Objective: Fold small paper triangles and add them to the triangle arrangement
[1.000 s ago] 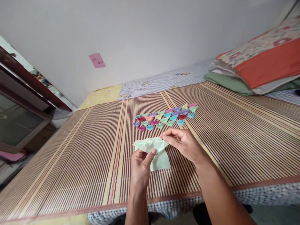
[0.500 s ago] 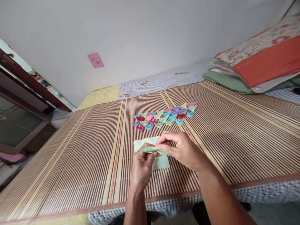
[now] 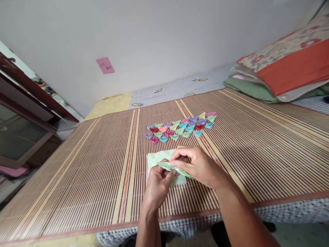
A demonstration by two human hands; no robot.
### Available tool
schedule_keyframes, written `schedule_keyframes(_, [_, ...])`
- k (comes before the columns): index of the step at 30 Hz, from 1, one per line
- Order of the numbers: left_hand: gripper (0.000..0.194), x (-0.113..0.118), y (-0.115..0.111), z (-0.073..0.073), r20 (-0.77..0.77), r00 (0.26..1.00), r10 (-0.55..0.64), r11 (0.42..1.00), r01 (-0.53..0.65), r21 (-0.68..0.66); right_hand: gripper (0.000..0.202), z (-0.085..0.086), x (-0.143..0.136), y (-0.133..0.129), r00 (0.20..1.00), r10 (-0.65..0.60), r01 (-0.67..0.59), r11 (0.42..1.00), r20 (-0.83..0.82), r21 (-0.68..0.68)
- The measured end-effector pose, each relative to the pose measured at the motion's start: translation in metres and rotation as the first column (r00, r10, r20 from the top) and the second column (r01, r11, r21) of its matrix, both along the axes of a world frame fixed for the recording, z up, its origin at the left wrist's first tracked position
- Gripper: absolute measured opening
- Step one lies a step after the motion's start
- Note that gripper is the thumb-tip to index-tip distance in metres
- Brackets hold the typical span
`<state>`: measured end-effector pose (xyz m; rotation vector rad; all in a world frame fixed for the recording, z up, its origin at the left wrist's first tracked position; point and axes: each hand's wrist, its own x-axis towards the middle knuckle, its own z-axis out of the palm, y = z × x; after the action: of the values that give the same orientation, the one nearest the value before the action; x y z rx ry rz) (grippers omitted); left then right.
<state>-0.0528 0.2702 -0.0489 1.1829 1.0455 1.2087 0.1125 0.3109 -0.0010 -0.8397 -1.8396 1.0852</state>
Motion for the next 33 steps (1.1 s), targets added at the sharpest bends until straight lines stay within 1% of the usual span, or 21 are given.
schedule_keyframes(6, [0.023,0.001,0.0,0.002,0.041,0.999,-0.022,0.999,0.024,-0.035,0.013,-0.003,0.003,0.0,1.0,0.018,-0.018,0.999,0.014,-0.03])
schedule_keyframes(9, [0.024,-0.002,0.001,0.004,0.073,0.996,-0.04,0.998,0.043,-0.04,0.014,-0.006,0.008,0.002,0.999,0.027,-0.024,0.997,0.044,-0.078])
schedule_keyframes(12, [0.023,-0.004,0.002,0.007,0.101,0.994,-0.028,0.999,0.033,-0.043,0.016,-0.01,0.013,0.003,0.997,0.059,-0.051,0.989,0.059,-0.14])
schedule_keyframes(15, [0.026,-0.005,0.003,0.008,0.151,0.989,-0.012,0.999,0.018,-0.042,0.018,-0.013,0.013,0.004,0.995,0.078,-0.068,0.986,0.056,-0.155])
schedule_keyframes(19, [0.023,-0.009,0.004,0.004,0.202,0.979,0.028,1.0,-0.025,-0.014,0.018,-0.012,0.005,0.003,0.995,0.052,-0.042,0.993,0.09,-0.112])
schedule_keyframes(22, [0.021,-0.011,0.003,0.006,0.201,0.979,0.029,1.0,-0.03,0.003,0.016,-0.01,-0.002,0.0,0.994,0.016,-0.006,0.996,0.109,-0.091])
schedule_keyframes(25, [0.025,-0.011,0.002,0.01,0.168,0.986,0.008,1.0,-0.011,0.014,0.015,-0.009,-0.005,-0.001,0.996,0.005,0.001,0.998,0.086,-0.066])
schedule_keyframes(27, [0.029,-0.011,0.003,0.01,0.16,0.987,0.023,1.0,-0.026,0.015,0.017,-0.01,-0.005,-0.001,0.997,-0.001,0.004,0.999,0.075,-0.034])
schedule_keyframes(30, [0.033,-0.011,0.005,0.005,0.174,0.983,0.062,0.998,-0.062,-0.005,0.022,-0.011,-0.005,0.001,0.992,-0.079,0.074,0.996,0.097,0.052])
schedule_keyframes(33, [0.031,-0.007,0.006,-0.001,0.221,0.973,0.07,0.996,-0.057,-0.065,0.027,-0.011,-0.008,0.003,0.978,-0.182,0.163,0.972,0.103,0.171])
